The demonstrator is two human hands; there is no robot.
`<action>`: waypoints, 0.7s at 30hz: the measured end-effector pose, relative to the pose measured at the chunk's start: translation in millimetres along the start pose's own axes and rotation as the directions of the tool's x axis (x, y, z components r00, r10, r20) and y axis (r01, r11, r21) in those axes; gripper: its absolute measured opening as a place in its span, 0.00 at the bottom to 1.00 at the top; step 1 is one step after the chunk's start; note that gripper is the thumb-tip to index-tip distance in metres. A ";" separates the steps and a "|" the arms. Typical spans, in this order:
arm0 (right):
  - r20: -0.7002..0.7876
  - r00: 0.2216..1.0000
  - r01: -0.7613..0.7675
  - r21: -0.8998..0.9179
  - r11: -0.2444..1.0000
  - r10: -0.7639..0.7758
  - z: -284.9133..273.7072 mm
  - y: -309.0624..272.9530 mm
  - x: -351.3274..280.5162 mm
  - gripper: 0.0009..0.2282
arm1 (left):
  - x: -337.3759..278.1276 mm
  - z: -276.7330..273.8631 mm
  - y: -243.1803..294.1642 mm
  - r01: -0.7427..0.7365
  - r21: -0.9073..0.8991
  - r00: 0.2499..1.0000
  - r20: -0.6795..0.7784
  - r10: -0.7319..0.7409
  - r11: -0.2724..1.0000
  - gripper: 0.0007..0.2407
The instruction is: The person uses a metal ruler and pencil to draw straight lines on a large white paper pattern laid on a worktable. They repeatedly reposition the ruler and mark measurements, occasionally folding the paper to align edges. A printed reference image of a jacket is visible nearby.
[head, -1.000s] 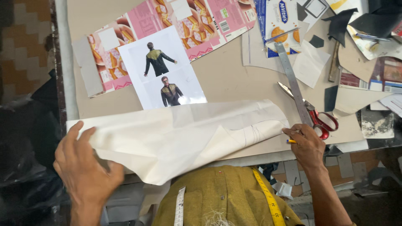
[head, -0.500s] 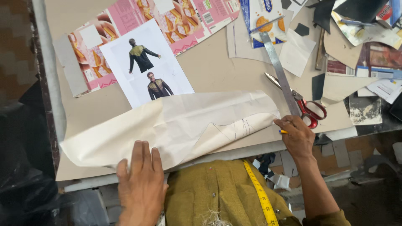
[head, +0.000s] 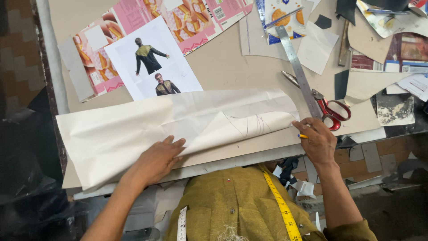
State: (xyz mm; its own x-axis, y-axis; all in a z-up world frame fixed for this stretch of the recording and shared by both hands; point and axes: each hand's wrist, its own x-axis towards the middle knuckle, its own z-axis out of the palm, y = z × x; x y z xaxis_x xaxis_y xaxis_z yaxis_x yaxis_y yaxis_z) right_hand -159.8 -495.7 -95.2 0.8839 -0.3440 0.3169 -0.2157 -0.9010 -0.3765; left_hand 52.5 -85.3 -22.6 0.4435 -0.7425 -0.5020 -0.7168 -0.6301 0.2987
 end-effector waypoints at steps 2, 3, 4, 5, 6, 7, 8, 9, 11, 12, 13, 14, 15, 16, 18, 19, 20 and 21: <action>0.056 0.998 -0.037 -0.039 0.999 0.039 -1.2 0.7 -5.8 0.19 | 17.5 -19.8 -9.2 0.223 -0.078 0.957 0.206 -0.203 0.972 0.19; 0.083 0.995 -0.048 -0.057 0.997 0.052 -1.4 1.8 -7.2 0.20 | 28.3 -30.5 -13.7 0.246 -0.073 0.942 0.252 -0.221 0.966 0.19; 0.094 0.993 -0.068 -0.078 0.995 0.075 -2.0 2.3 -9.7 0.20 | 40.8 -41.8 -18.9 0.269 -0.066 0.924 0.298 -0.238 0.961 0.20; 0.103 0.990 -0.084 -0.093 0.992 0.093 -0.2 1.5 -10.9 0.19 | 53.0 -52.4 -24.2 0.297 -0.057 0.904 0.339 -0.261 0.953 0.21; 0.111 0.988 -0.099 -0.108 0.989 0.111 1.2 0.3 -12.7 0.19 | 66.6 -59.4 -27.2 0.302 -0.027 0.891 0.362 -0.272 0.953 0.22; 0.097 0.990 -0.089 -0.143 0.986 0.103 3.5 -2.1 -14.4 0.21 | 79.4 -64.0 -29.9 0.314 0.002 0.877 0.384 -0.290 0.950 0.23; 0.083 0.992 -0.079 -0.179 0.981 0.095 5.2 -5.2 -16.9 0.22 | 89.6 -66.3 -32.9 0.324 0.032 0.861 0.405 -0.309 0.945 0.23; 0.068 0.993 -0.076 -0.216 0.974 0.093 6.5 -9.4 -20.0 0.24 | 98.8 -66.4 -35.5 0.313 0.046 0.863 0.403 -0.305 0.949 0.23; 0.027 0.998 0.065 -0.260 0.963 -0.060 15.6 -19.5 -21.0 0.26 | 116.9 -63.0 -39.2 0.287 0.078 0.868 0.402 -0.293 0.955 0.23; 0.008 0.991 0.130 -0.286 0.949 -0.134 20.8 -24.4 -19.6 0.28 | 124.3 -61.1 -41.0 0.271 0.075 0.864 0.421 -0.277 0.960 0.23; 0.040 0.991 0.135 -0.266 0.954 -0.129 24.4 -31.6 -20.7 0.30 | 130.0 -59.6 -42.3 0.253 0.074 0.857 0.445 -0.259 0.965 0.23; 0.071 0.990 0.139 -0.246 0.959 -0.125 28.0 -40.3 -22.1 0.33 | 133.9 -59.6 -44.0 0.236 0.072 0.850 0.468 -0.242 0.969 0.23; 0.103 0.988 0.139 -0.229 0.963 -0.118 31.0 -49.0 -23.3 0.35 | 137.2 -60.6 -44.9 0.237 0.077 0.839 0.487 -0.244 0.968 0.23; 0.089 0.991 0.122 -0.220 0.968 -0.104 35.0 -57.2 -22.6 0.34 | 139.2 -62.6 -45.3 0.239 0.083 0.827 0.505 -0.247 0.968 0.23; 0.069 0.995 0.082 -0.212 0.974 -0.069 38.6 -70.4 -22.1 0.32 | 142.3 -68.1 -41.8 0.242 0.099 0.814 0.520 -0.257 0.965 0.24; 0.090 0.995 0.050 -0.223 0.973 -0.031 37.8 -74.8 -23.2 0.32 | 142.3 -71.9 -39.7 0.242 0.109 0.815 0.517 -0.263 0.964 0.24; 0.110 0.994 0.018 -0.235 0.972 0.008 37.5 -78.0 -23.1 0.33 | 141.4 -76.4 -37.4 0.241 0.120 0.816 0.513 -0.268 0.963 0.24; 0.127 0.990 -0.020 -0.251 0.968 0.053 36.3 -80.1 -23.3 0.34 | 140.1 -82.3 -35.4 0.207 0.117 0.833 0.500 -0.238 0.971 0.24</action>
State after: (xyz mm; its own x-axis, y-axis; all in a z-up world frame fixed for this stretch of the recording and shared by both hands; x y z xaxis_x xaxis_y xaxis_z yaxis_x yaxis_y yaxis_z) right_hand -148.0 -405.9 -104.0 0.9168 -0.3549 0.1831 -0.3303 -0.9315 -0.1522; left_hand 184.3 -185.7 -36.8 0.2711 -0.3553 -0.8946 -0.6676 -0.7389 0.0911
